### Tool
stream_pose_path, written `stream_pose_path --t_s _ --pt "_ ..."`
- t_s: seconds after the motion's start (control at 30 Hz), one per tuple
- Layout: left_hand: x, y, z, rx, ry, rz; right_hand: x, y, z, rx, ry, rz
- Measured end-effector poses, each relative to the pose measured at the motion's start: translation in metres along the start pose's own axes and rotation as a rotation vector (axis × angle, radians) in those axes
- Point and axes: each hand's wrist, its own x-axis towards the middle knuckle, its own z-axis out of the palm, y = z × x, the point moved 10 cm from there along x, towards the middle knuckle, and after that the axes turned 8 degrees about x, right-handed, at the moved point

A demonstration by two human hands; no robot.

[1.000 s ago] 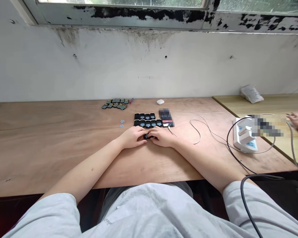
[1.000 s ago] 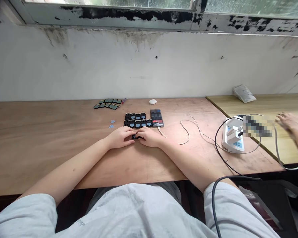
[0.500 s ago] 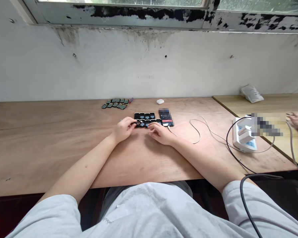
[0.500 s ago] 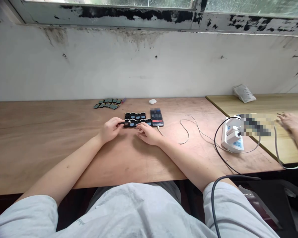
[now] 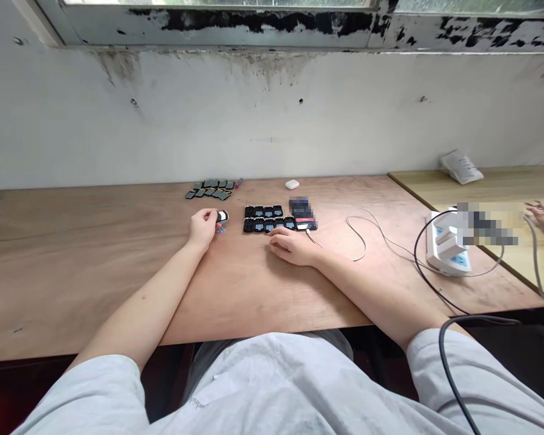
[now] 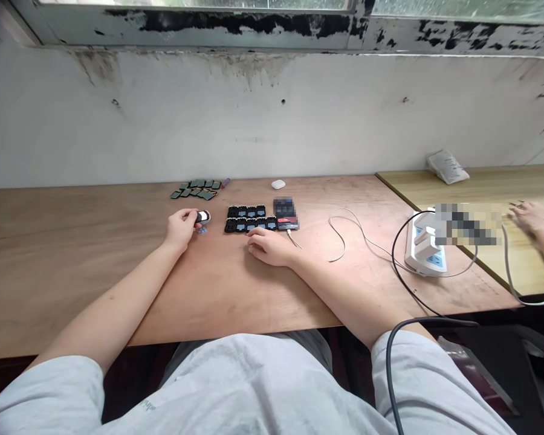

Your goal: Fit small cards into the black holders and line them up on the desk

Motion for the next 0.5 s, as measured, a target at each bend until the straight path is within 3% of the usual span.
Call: stream_pose_path --t_s 0.13,0.23,0.33,0.5 --pt "-0.004 0.013 0.002 0.014 0.001 0.164 0.001 -0.002 0.001 -0.017 -0.017 -0.001" --pt "-0.010 0.032 0.008 0.246 0.012 0.382 0.002 -0.002 0.001 -0.019 -0.023 -0.006" --pt "-0.022 0.056 0.026 0.527 -0.004 0.621 0.003 -0.002 0.002 -0.021 -0.027 -0.010" --pt "-0.022 0.064 0.057 0.856 -0.073 0.617 0.003 -0.003 0.001 -0.022 -0.016 -0.022"
